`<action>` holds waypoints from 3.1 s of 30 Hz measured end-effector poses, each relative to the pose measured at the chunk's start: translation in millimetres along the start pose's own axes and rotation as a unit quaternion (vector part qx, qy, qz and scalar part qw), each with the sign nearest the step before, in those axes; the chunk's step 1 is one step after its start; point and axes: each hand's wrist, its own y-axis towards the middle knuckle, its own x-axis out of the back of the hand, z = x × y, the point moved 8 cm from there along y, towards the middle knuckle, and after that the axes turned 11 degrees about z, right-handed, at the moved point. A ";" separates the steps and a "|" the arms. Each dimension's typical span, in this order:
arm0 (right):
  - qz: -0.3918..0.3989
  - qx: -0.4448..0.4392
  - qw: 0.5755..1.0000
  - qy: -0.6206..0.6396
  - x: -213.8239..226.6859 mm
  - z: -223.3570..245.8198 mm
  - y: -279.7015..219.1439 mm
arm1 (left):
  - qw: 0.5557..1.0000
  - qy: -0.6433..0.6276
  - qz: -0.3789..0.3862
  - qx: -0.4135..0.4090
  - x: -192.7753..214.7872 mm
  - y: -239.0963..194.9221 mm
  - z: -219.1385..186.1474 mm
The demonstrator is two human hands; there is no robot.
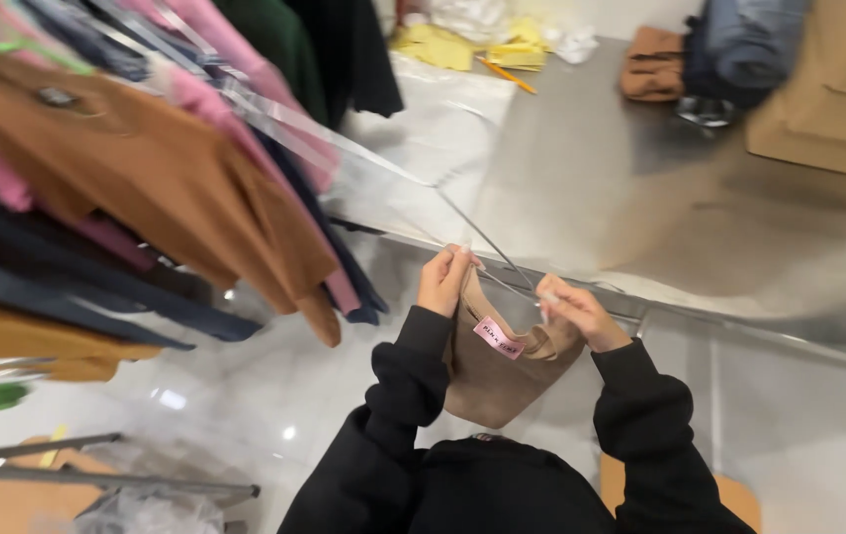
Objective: The person unpacks a pair of jeans from a plastic bag and places them on a table. They then pick up several folded brown shirts, place each one on a hanger, and hang them on a clothing rack. Finally, they pick up another pair of jeans from the table.
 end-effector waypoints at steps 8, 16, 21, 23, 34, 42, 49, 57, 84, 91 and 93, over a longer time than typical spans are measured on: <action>-0.038 0.060 0.997 -0.002 59.3 10.4 -37.5 | 0.892 0.399 0.209 0.023 -129.9 26.5 78.2; -0.198 0.054 0.970 0.127 101.6 23.2 -82.0 | 0.850 0.434 0.291 0.067 -155.4 4.4 90.8; -0.286 0.059 0.949 0.118 122.0 22.8 -99.2 | 0.912 0.315 0.241 0.105 -129.9 -1.0 106.1; -0.367 0.098 0.907 0.184 133.1 31.8 -112.9 | 0.932 0.272 0.165 0.171 -95.5 -4.0 109.1; -0.341 0.135 0.903 0.224 142.7 40.8 -112.8 | 0.958 0.147 0.143 0.202 -34.0 0.0 166.9; -0.315 0.139 0.927 0.149 138.6 52.0 -103.8 | 0.962 0.187 0.120 0.159 -31.2 9.6 128.1; -0.190 0.061 0.978 -0.064 126.1 33.0 -83.0 | 0.974 0.175 0.120 0.076 -63.5 18.8 74.2; -0.064 -0.075 0.973 -0.211 117.9 56.9 -72.3 | 0.975 0.208 0.067 -0.037 -64.3 16.9 12.1; -0.098 -0.202 0.942 -0.248 184.6 54.3 -79.5 | 0.934 0.301 -0.034 -0.188 -80.0 6.8 -57.8; -0.028 -0.183 0.935 -0.301 144.9 119.5 -53.7 | 0.896 0.399 0.089 -0.174 -110.3 19.3 -41.2; -0.019 -0.163 0.935 -0.313 131.2 125.3 -38.2 | 0.890 0.412 0.106 -0.165 -127.9 24.9 -25.2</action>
